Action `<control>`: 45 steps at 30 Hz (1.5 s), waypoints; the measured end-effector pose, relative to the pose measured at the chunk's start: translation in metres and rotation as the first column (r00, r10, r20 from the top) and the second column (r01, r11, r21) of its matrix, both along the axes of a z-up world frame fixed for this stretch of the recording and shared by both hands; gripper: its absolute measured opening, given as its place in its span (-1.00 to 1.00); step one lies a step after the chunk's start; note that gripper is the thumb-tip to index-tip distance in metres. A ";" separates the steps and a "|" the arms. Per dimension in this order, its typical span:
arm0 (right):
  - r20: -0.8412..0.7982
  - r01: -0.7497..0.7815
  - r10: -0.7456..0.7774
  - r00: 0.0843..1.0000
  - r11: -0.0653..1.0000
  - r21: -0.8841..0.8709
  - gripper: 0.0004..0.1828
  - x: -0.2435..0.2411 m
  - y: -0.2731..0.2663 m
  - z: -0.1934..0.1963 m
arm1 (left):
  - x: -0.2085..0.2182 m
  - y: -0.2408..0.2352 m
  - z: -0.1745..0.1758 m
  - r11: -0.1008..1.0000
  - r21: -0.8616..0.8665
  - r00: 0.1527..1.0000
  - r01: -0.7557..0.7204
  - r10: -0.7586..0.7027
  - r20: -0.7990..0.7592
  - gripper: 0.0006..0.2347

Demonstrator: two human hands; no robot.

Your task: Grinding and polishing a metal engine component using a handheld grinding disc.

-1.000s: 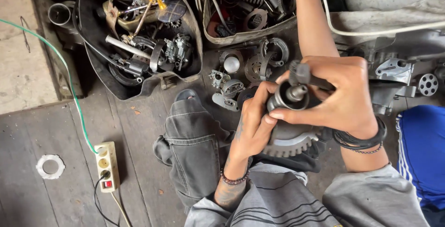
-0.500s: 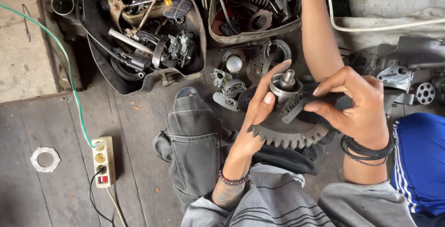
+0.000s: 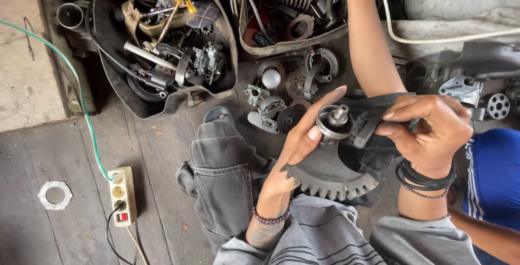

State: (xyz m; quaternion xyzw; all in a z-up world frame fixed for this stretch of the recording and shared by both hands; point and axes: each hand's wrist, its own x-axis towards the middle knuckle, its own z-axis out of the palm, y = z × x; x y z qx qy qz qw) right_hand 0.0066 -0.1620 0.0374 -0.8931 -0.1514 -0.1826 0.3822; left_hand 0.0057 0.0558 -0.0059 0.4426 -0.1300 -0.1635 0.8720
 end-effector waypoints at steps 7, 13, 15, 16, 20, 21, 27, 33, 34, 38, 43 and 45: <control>-0.060 -0.047 0.051 0.997 0.997 0.061 -0.57 -0.004 0.000 0.005 | 0.001 0.005 0.010 0.997 0.011 0.994 0.078 -0.078 0.079 -0.42; -0.067 -0.225 0.224 0.972 0.974 -0.011 -0.65 0.008 0.001 0.012 | -0.001 0.008 0.006 0.989 0.122 0.989 0.086 -0.099 0.111 -0.52; -0.073 -0.203 0.200 0.977 0.978 -0.042 -0.68 0.008 -0.008 0.007 | -0.002 0.008 0.003 0.989 0.112 0.989 0.094 -0.105 0.103 -0.52; -0.073 -0.124 0.117 0.990 0.987 -0.098 -0.65 0.008 -0.012 0.007 | -0.002 0.006 0.001 0.988 0.141 0.991 0.055 -0.071 0.110 -0.51; -0.020 -0.014 0.011 1.000 0.989 -0.148 -0.68 0.012 -0.027 -0.001 | -0.002 0.009 0.002 0.996 0.092 0.989 0.017 -0.031 0.146 -0.54; -0.021 -0.018 0.015 1.000 0.989 -0.146 -0.68 0.009 -0.018 0.003 | -0.002 0.009 0.006 0.996 0.094 0.989 0.014 -0.027 0.145 -0.54; -0.004 -0.160 0.160 0.987 0.987 0.017 -0.54 0.007 0.021 0.013 | -0.005 0.015 0.015 0.988 0.152 0.988 -0.034 0.011 0.154 -0.49; -0.002 -0.164 0.165 0.986 0.985 0.053 -0.50 0.009 0.032 0.011 | -0.010 0.030 0.026 0.975 0.200 0.982 -0.100 0.065 0.175 -0.53; 0.005 -0.160 0.160 0.987 0.985 0.056 -0.50 0.011 0.031 0.010 | -0.010 0.031 0.027 0.969 0.219 0.981 -0.113 0.074 0.178 -0.51; 0.021 -0.133 0.132 0.991 0.989 0.057 -0.51 0.013 0.032 0.009 | -0.011 0.029 0.028 0.956 0.250 0.973 -0.154 0.101 0.210 -0.47; 0.033 -0.171 0.169 0.985 0.978 0.116 -0.47 0.009 0.028 0.002 | -0.011 0.025 0.035 0.956 0.252 0.974 -0.151 0.101 0.202 -0.45; 0.027 -0.201 0.199 0.980 0.968 0.153 -0.46 0.011 0.027 -0.001 | -0.014 0.024 0.035 0.956 0.258 0.978 -0.139 0.092 0.186 -0.43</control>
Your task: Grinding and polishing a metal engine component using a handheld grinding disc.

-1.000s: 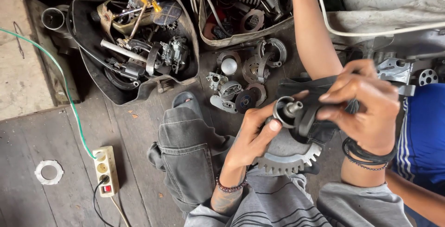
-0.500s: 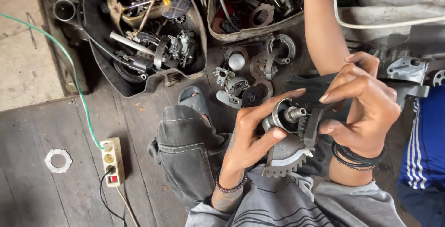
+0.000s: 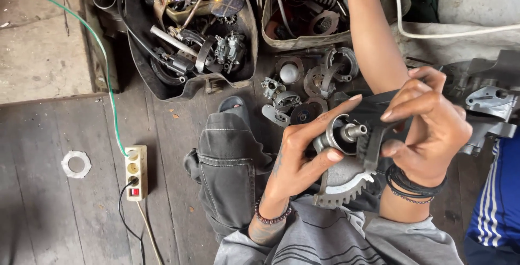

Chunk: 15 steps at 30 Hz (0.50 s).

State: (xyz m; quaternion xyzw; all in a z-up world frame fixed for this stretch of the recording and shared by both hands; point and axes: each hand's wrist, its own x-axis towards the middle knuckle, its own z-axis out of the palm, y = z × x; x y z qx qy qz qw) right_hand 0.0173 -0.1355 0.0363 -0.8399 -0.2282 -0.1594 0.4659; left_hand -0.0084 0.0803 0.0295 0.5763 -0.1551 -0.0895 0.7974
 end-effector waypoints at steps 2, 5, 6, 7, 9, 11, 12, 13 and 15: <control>-0.034 0.013 -0.013 0.999 1.000 -0.006 -0.47 0.007 0.002 -0.003 | 0.001 0.001 -0.003 1.000 -0.009 1.000 -0.025 0.025 0.006 -0.45; -0.007 0.033 -0.033 0.999 0.999 -0.031 -0.49 0.011 0.005 -0.005 | 0.004 -0.001 -0.007 0.997 0.032 0.997 -0.066 0.067 -0.027 -0.44; -0.015 0.032 -0.033 0.999 0.999 -0.028 -0.49 0.010 0.008 -0.005 | 0.003 -0.001 -0.008 0.997 0.036 0.997 -0.066 0.068 -0.034 -0.44; -0.014 0.024 -0.024 1.000 0.999 -0.021 -0.48 0.009 0.011 -0.005 | 0.003 0.000 -0.008 0.996 0.038 0.996 -0.083 0.084 -0.025 -0.44; -0.016 0.018 -0.018 1.000 1.000 -0.015 -0.47 0.007 0.015 -0.006 | 0.002 0.001 -0.008 0.995 0.038 0.995 -0.097 0.098 -0.018 -0.43; -0.063 -0.043 0.046 0.997 0.998 0.052 -0.49 0.005 0.017 -0.006 | -0.001 0.004 -0.008 0.997 0.014 0.997 -0.080 0.080 -0.002 -0.41; -0.062 -0.042 0.045 0.997 0.998 0.049 -0.49 0.003 0.019 -0.004 | -0.003 0.004 -0.008 0.997 0.011 0.997 -0.079 0.079 0.000 -0.41; -0.065 -0.017 0.021 0.998 0.998 0.058 -0.50 0.002 0.020 -0.002 | -0.005 0.003 -0.007 0.997 -0.026 0.997 -0.075 0.075 -0.002 -0.42; -0.057 0.005 -0.002 0.998 0.998 0.063 -0.50 -0.002 0.021 0.002 | -0.008 0.004 -0.005 0.995 -0.068 0.997 -0.073 0.073 0.008 -0.44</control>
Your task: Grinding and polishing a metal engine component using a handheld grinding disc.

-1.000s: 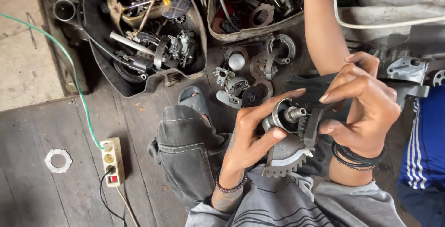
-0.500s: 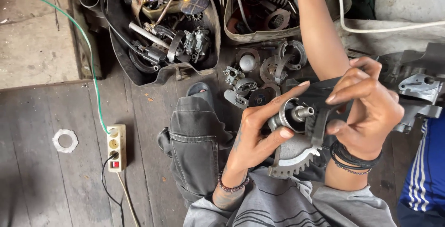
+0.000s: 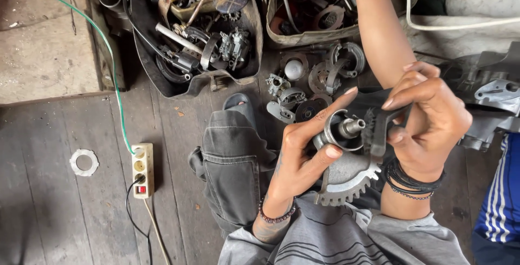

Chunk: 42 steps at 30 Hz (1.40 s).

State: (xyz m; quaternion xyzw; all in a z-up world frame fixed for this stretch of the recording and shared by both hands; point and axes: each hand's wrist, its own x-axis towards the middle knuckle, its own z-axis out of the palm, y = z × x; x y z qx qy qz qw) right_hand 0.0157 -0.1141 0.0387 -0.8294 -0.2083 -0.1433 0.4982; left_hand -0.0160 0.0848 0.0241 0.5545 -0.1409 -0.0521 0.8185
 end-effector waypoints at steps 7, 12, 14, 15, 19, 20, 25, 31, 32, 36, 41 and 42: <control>0.127 0.052 -0.038 0.991 0.993 -0.109 -0.51 -0.010 0.003 0.006 | -0.002 0.008 -0.002 0.998 0.057 0.997 -0.025 0.021 0.077 -0.46; 0.112 0.048 -0.038 0.993 0.995 -0.082 -0.46 0.005 0.005 0.003 | 0.002 0.008 -0.007 0.996 0.072 0.995 -0.051 0.044 0.090 -0.41; 0.103 0.069 -0.058 0.993 0.993 -0.098 -0.49 0.009 0.004 -0.001 | 0.004 0.004 -0.016 0.997 0.024 0.997 -0.073 0.072 0.041 -0.53; 0.101 0.067 -0.057 0.993 0.993 -0.100 -0.49 0.014 0.002 -0.006 | 0.005 0.003 -0.017 0.997 0.021 0.997 -0.075 0.074 0.038 -0.53; -0.020 0.244 -0.245 0.969 0.969 -0.034 -0.53 0.019 -0.006 -0.026 | 0.009 -0.002 -0.025 0.992 -0.117 0.996 -0.043 0.034 -0.082 -0.46; -0.093 0.300 -0.298 0.950 0.954 0.010 -0.54 0.019 -0.009 -0.031 | 0.010 -0.003 -0.027 0.982 -0.185 0.996 -0.047 0.032 -0.084 -0.45; -0.123 0.092 -0.082 0.989 0.993 0.074 -0.61 -0.006 -0.002 -0.021 | 0.011 -0.006 -0.030 0.989 -0.140 0.985 -0.050 0.026 -0.168 -0.53; 0.040 0.190 -0.186 0.982 0.971 -0.145 -0.47 0.005 -0.006 -0.012 | 0.016 -0.011 -0.032 0.996 -0.085 0.988 0.030 -0.042 -0.146 -0.58; 0.127 0.270 -0.247 0.961 0.939 -0.215 -0.49 0.010 -0.010 -0.013 | 0.016 -0.010 -0.033 0.996 -0.084 0.987 0.036 -0.048 -0.151 -0.56; -0.061 0.309 -0.344 0.937 0.898 -0.314 -0.66 0.039 -0.033 -0.067 | 0.011 -0.016 -0.050 0.986 -0.164 0.983 0.005 -0.035 -0.179 -0.42; -0.353 0.174 -0.254 0.901 0.955 -0.242 -0.90 0.046 -0.026 -0.204 | 0.001 -0.013 -0.068 0.430 -0.815 0.796 -0.388 -0.290 -0.531 -0.31; -0.357 0.168 -0.247 0.901 0.957 -0.237 -0.90 0.034 -0.023 -0.233 | 0.002 -0.010 -0.060 0.432 -0.812 0.796 -0.392 -0.283 -0.535 -0.31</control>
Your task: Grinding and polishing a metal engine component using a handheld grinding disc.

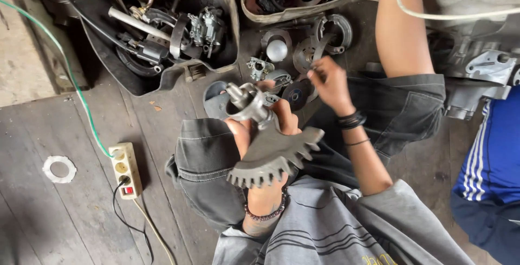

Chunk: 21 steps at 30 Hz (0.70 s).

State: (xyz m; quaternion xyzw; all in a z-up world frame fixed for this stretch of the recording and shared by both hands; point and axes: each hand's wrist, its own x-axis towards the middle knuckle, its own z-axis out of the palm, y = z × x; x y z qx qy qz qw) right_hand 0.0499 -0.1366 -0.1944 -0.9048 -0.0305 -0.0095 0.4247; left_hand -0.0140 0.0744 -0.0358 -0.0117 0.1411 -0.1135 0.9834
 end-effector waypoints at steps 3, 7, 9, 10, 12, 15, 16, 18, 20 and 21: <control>-0.196 0.034 -0.038 0.980 0.999 -0.022 -0.81 -0.038 0.010 -0.079 | 0.000 0.006 0.017 0.961 0.260 0.995 -0.089 0.075 0.064 -0.35; -0.294 0.013 -0.011 0.956 1.000 0.005 -0.78 -0.071 0.017 -0.126 | -0.007 0.007 0.020 0.981 0.123 0.988 -0.152 0.149 0.033 -0.36; -0.262 0.021 -0.021 0.965 1.000 -0.006 -0.80 -0.072 0.018 -0.131 | -0.009 0.005 0.018 0.982 0.089 0.986 -0.167 0.164 0.042 -0.34; -0.127 0.050 -0.052 0.991 0.999 -0.018 -0.76 -0.065 0.015 -0.136 | -0.010 0.003 0.014 0.982 0.075 0.983 -0.171 0.165 0.081 -0.29; 0.012 0.076 -0.075 0.997 0.997 -0.025 -0.72 -0.052 0.004 -0.150 | -0.011 0.000 0.012 0.982 0.062 0.978 -0.179 0.170 0.120 -0.23; 0.049 0.269 -0.267 0.962 0.962 -0.039 -0.68 -0.040 -0.017 -0.180 | -0.011 -0.001 0.016 0.991 0.032 0.981 -0.129 0.123 0.149 -0.15; 0.014 0.230 -0.230 0.973 0.967 -0.111 -0.55 -0.041 -0.021 -0.190 | -0.009 -0.001 0.020 0.996 0.050 0.991 -0.080 0.074 0.108 -0.09; -0.015 0.170 -0.175 0.984 0.971 -0.171 -0.40 -0.029 0.009 -0.128 | -0.009 -0.002 0.024 0.996 0.074 0.996 -0.051 0.046 0.074 -0.02; -0.284 -0.189 0.211 0.935 0.977 0.103 -0.56 -0.023 0.073 0.040 | -0.012 -0.005 0.022 0.990 0.098 0.973 -0.104 0.081 0.218 -0.01; -0.278 -0.210 0.233 0.932 0.971 0.111 -0.56 -0.019 0.068 0.039 | -0.014 -0.005 0.019 0.986 0.106 0.970 -0.126 0.099 0.224 -0.01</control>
